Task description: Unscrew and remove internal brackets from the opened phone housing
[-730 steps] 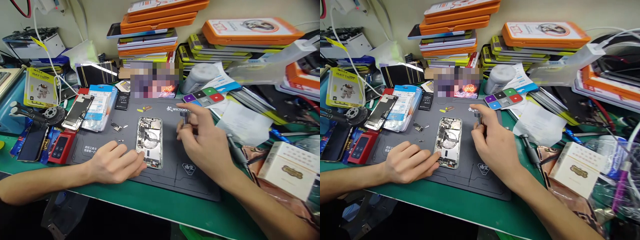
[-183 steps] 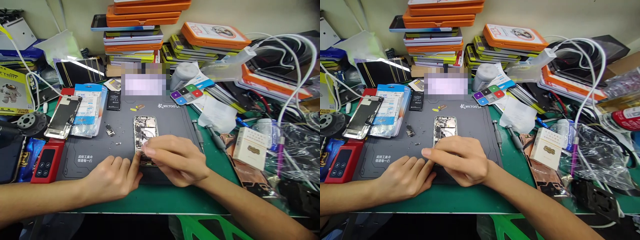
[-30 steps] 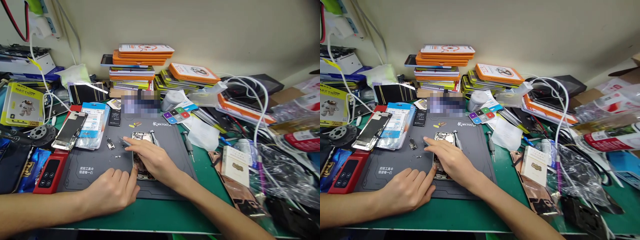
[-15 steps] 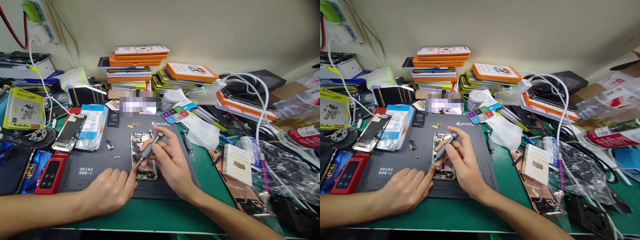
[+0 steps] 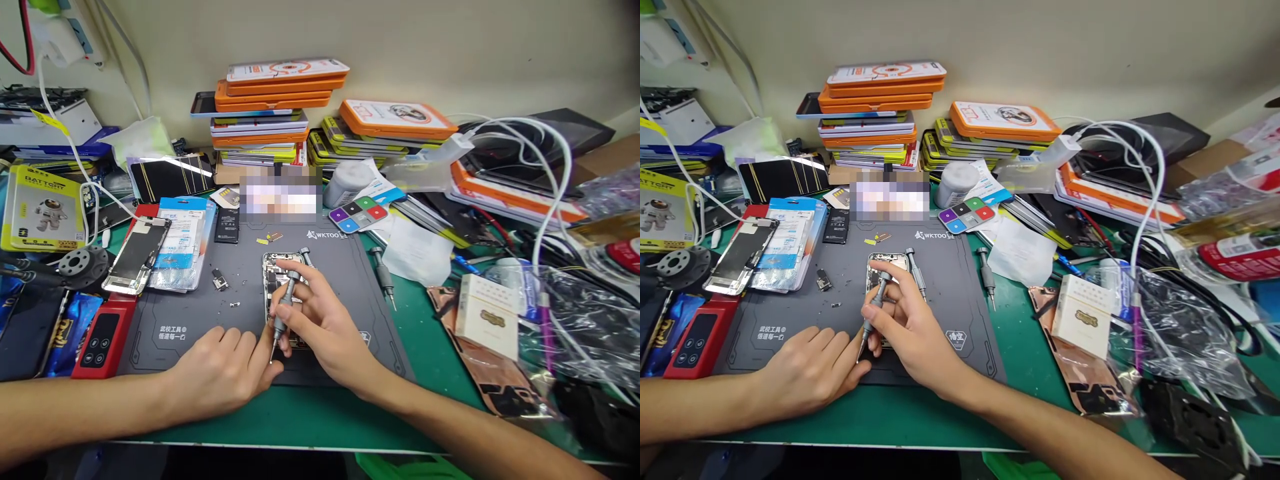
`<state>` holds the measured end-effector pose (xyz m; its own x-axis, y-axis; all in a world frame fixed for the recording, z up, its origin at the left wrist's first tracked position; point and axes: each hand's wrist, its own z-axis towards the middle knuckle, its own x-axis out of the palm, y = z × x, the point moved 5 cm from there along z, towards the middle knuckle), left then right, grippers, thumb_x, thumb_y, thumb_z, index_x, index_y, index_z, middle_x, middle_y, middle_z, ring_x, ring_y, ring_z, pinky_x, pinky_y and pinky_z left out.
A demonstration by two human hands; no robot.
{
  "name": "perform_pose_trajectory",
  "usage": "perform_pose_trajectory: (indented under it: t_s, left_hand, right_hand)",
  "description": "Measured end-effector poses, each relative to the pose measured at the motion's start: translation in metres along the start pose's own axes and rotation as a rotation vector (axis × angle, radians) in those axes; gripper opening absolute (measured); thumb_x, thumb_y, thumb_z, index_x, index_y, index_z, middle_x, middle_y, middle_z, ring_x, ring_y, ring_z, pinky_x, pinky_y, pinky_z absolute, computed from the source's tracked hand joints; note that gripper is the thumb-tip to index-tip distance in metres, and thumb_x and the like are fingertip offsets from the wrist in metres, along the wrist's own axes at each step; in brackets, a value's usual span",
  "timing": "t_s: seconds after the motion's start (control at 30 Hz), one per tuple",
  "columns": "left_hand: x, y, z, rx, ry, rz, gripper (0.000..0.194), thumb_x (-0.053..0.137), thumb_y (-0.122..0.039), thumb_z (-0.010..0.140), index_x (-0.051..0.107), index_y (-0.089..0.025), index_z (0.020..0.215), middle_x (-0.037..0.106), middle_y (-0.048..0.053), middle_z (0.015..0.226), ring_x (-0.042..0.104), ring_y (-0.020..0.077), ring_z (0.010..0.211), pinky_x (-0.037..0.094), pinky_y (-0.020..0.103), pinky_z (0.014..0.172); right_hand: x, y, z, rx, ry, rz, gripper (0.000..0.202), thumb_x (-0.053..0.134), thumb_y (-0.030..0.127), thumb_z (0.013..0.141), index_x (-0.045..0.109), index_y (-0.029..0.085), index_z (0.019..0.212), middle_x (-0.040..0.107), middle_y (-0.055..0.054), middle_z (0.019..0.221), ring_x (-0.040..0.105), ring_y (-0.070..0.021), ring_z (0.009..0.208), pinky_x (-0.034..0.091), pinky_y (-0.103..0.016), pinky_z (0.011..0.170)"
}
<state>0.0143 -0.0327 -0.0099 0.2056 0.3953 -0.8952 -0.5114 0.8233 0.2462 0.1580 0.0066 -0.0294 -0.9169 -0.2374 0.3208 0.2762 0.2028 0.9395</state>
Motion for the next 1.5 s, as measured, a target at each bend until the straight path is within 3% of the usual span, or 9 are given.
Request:
perform_pose_trajectory:
  t_s: [0.3, 0.7, 1.3, 1.5]
  left_hand:
    - [-0.0031, 0.0013, 0.0026, 0.017, -0.002, -0.002, 0.02, 0.05, -0.028, 0.102, 0.055, -0.017, 0.087, 0.049, -0.003, 0.062, 0.046, 0.0166, 0.052, 0.023, 0.036, 0.053]
    - [-0.0023, 0.0, 0.0034, 0.028, 0.022, -0.001, 0.026, 0.051, -0.031, 0.103, 0.063, -0.008, 0.108, 0.05, -0.003, 0.064, 0.047, 0.016, 0.054, 0.027, 0.035, 0.053]
    - [-0.0047, 0.0016, 0.0057, 0.036, 0.006, 0.003, 0.028, 0.05, -0.029, 0.101, 0.064, -0.006, 0.109, 0.049, -0.003, 0.063, 0.047, 0.015, 0.053, 0.026, 0.034, 0.052]
    - [-0.0063, 0.0013, 0.0058, 0.035, 0.007, -0.004, 0.024, 0.052, -0.031, 0.101, 0.063, -0.01, 0.101, 0.049, -0.003, 0.062, 0.047, 0.015, 0.053, 0.026, 0.034, 0.052]
  right_hand:
    - [-0.0014, 0.001, -0.0038, -0.01, 0.003, -0.068, 0.047, 0.061, 0.035, 0.101, 0.041, 0.038, 0.144, 0.058, 0.002, 0.099, 0.063, -0.0067, 0.059, 0.058, -0.025, 0.056]
    - [-0.0035, 0.0048, -0.0067, -0.004, -0.022, -0.091, 0.045, 0.063, 0.037, 0.1, 0.045, 0.04, 0.14, 0.06, 0.0, 0.1, 0.063, -0.0114, 0.06, 0.059, -0.032, 0.055]
    - [-0.0031, 0.0082, -0.007, -0.009, -0.046, -0.069, 0.045, 0.065, 0.04, 0.099, 0.045, 0.04, 0.139, 0.061, 0.0, 0.097, 0.061, -0.0116, 0.057, 0.06, -0.035, 0.055]
    - [-0.0032, 0.007, -0.0067, -0.014, -0.035, -0.072, 0.045, 0.065, 0.04, 0.098, 0.046, 0.04, 0.139, 0.061, -0.001, 0.098, 0.061, -0.0125, 0.06, 0.06, -0.034, 0.056]
